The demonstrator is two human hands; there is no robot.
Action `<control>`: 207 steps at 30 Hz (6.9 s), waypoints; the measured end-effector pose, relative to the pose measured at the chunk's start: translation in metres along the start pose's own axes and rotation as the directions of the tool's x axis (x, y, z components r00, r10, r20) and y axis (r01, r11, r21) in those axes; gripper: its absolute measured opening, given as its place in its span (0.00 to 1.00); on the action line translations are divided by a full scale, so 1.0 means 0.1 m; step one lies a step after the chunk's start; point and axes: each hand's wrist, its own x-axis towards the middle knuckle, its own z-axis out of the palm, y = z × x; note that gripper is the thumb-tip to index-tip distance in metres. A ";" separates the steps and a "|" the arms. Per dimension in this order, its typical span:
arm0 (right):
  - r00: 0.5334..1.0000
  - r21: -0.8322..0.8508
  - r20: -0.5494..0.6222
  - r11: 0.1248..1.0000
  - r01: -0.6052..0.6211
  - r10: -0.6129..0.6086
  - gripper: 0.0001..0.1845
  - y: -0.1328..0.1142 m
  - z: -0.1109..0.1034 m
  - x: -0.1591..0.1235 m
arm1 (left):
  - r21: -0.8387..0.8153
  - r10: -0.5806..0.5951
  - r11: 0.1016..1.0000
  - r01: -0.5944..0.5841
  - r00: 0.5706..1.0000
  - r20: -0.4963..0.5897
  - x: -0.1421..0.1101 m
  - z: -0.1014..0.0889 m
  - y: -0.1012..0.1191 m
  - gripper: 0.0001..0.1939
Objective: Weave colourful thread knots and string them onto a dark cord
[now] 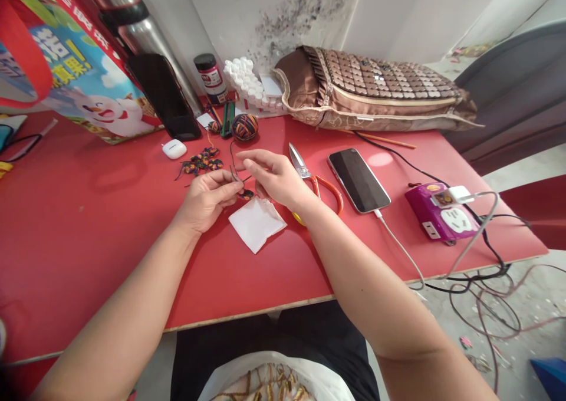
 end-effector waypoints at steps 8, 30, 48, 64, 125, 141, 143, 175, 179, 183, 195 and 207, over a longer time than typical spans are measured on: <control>0.992 -0.328 -0.018 0.938 0.114 -0.126 0.09 0.13 -0.03 0.05 | -0.023 0.016 1.000 -0.018 0.997 -0.069 0.03 -0.05 0.03 0.15; 0.983 0.080 0.036 0.980 -0.183 0.180 0.07 0.13 0.13 0.06 | 0.232 0.368 0.912 -0.338 0.925 -0.097 0.04 -0.05 -0.06 0.08; 0.995 -0.041 -0.085 0.997 -0.064 0.060 0.15 0.13 0.15 0.02 | 0.446 0.518 0.796 -0.409 0.841 -0.154 0.03 -0.04 -0.10 0.03; 0.992 0.087 -0.064 0.991 -0.105 0.111 0.08 0.07 0.15 0.02 | 0.550 0.642 0.677 -0.489 0.758 -0.115 0.07 -0.08 -0.14 0.02; 0.974 0.410 -0.152 0.907 -0.093 0.169 0.14 0.09 0.05 0.08 | 0.502 0.606 0.737 -0.452 0.771 -0.195 0.14 -0.21 -0.14 0.02; 0.982 0.538 -0.114 0.840 -0.065 0.149 0.13 0.08 0.07 0.10 | 0.163 0.332 0.938 -0.307 0.931 -0.154 0.11 -0.14 -0.06 0.19; 0.982 0.565 -0.066 0.818 -0.110 0.178 0.14 0.08 0.09 0.10 | 0.064 0.304 0.952 -0.300 0.949 -0.079 0.10 -0.13 -0.04 0.24; 0.997 0.369 0.040 0.926 -0.079 0.069 0.17 0.17 0.20 0.04 | -0.205 0.053 0.978 -0.031 0.993 0.102 0.13 -0.11 -0.18 0.22; 0.997 0.338 0.013 0.938 -0.078 0.078 0.16 0.19 0.20 0.04 | -0.064 0.107 0.993 -0.103 0.992 0.063 0.12 -0.11 -0.19 0.21; 0.993 0.353 -0.048 0.932 -0.082 0.106 0.17 0.20 0.15 0.07 | 0.092 0.128 0.987 -0.132 0.991 0.043 0.08 -0.06 -0.16 0.16; 0.943 0.218 -0.321 0.963 0.160 -0.084 0.09 0.19 0.03 0.11 | 0.001 -0.056 0.998 0.058 0.968 0.245 0.00 -0.04 -0.05 0.32; 0.999 -0.003 0.030 0.999 -0.044 0.044 0.29 0.11 0.13 0.03 | -0.189 0.022 0.982 -0.004 0.995 0.098 0.04 -0.07 0.00 0.32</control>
